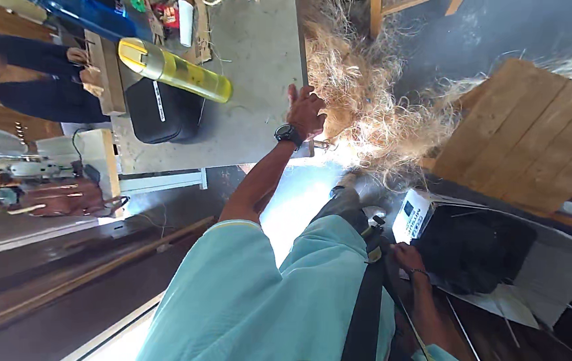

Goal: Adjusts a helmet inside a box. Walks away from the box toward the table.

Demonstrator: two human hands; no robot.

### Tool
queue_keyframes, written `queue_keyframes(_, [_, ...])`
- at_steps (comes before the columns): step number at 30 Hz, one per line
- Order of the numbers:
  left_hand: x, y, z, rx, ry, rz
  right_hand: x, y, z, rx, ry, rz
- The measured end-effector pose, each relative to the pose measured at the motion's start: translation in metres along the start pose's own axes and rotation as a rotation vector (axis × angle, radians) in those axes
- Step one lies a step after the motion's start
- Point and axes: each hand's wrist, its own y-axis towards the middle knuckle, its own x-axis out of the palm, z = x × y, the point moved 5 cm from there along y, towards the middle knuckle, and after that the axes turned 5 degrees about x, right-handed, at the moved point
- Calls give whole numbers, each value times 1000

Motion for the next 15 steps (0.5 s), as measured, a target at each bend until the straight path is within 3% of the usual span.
queue_keyframes(9, [-3, -2, 5, 39, -69, 11, -38, -5, -31, 90, -2, 33])
queue_keyframes(15, [2, -2, 0, 38, -52, 16, -15, -3, -58, 58, -30, -103])
